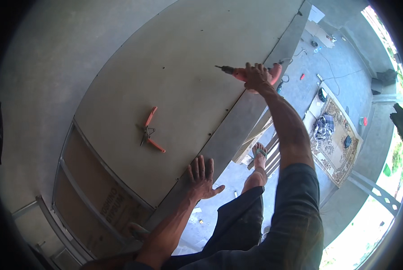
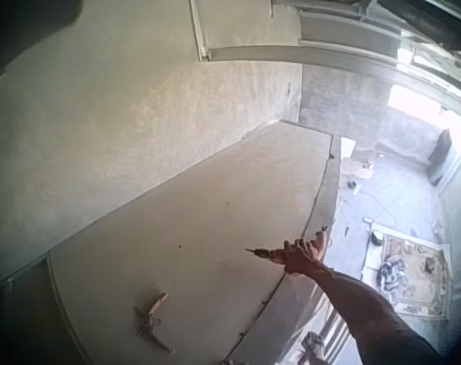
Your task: The person aligns a drywall board against a metal frame, secures it with screws using a power drill, and makes adjustments with a utility knife while standing on a wooden ladder.
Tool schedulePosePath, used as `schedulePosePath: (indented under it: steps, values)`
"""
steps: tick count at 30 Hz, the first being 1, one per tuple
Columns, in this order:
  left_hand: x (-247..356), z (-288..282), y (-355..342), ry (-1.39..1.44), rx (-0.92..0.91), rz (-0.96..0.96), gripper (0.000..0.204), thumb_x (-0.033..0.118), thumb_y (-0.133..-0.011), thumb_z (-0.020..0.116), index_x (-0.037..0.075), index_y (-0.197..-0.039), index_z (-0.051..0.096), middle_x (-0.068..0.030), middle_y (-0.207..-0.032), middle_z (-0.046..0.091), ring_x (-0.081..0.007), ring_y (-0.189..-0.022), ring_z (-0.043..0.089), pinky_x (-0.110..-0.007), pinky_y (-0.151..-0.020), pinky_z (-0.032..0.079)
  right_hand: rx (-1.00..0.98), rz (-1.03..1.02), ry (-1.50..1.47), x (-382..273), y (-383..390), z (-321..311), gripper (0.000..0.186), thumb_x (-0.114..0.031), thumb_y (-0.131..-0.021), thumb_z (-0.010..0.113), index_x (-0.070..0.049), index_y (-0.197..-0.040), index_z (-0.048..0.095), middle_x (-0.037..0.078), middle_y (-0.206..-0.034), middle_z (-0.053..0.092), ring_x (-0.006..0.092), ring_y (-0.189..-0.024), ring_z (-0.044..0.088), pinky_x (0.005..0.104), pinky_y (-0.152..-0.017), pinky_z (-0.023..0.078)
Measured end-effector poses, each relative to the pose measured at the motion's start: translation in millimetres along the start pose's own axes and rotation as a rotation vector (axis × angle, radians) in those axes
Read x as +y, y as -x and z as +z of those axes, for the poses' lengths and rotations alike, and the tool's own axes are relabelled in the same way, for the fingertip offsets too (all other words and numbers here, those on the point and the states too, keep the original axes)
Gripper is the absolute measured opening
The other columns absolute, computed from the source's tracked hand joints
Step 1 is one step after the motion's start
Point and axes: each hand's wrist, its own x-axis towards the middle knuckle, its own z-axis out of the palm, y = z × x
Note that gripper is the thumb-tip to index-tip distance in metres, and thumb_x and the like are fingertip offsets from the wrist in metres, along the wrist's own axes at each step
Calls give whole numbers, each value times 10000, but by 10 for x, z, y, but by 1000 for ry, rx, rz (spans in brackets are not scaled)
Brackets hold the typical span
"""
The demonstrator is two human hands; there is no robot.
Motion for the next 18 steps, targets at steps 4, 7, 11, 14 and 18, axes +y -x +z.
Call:
schedulePosePath:
  steps: [4, 7, 11, 14, 18]
  values:
    - [-39, 4, 22, 52, 32, 0, 1257, 777, -798, 587, 47, -1609, -37, -339, -1624, -140, -504, -1504, -169, -729, -1134, -78, -55, 117, 67, 170, 524, -527, 622, -297, -761, 721, -159, -1310, 466, 180, -1206, 627, 391, -1192, 589, 588, -877, 506]
    - [-87, 106, 25, 96, 163, -8, 1246, 757, -735, 636, 63, -1619, 98, -303, -1654, -42, -464, -1535, -85, -675, -1178, -74, -162, 322, -335, -39, 1143, -1288, 438, -310, -897, 607, -141, -1275, 463, 254, -982, 697, 460, -915, 684, 569, -781, 510]
    - [-28, 92, -43, 162, 239, 20, 1229, 776, -744, 601, 61, -1618, 116, -292, -1659, -39, -454, -1540, -66, -675, -1185, -44, -55, 147, -487, 765, 2030, -1482, 458, -288, -931, 622, -124, -1338, 490, 103, -1007, 621, 271, -876, 622, 436, -784, 511]
    - [-115, 6, 9, 188, 125, 28, 1184, 795, -814, 536, 67, -1620, 64, -316, -1645, -68, -474, -1526, -118, -681, -1174, -53, -252, 399, -872, -68, 2867, -2260, 475, -242, -862, 684, -114, -1284, 508, -18, -954, 526, 108, -805, 511, 323, -703, 476]
    - [-199, -140, 262, 310, 180, 150, 1106, 762, -897, 472, 0, -1601, 89, -321, -1645, 10, -438, -1544, 8, -597, -1225, 26, -405, 329, -1003, -937, 3553, -2547, 664, -112, -730, 655, -112, -1370, 477, -1, -976, 514, 139, -838, 519, 303, -797, 485]
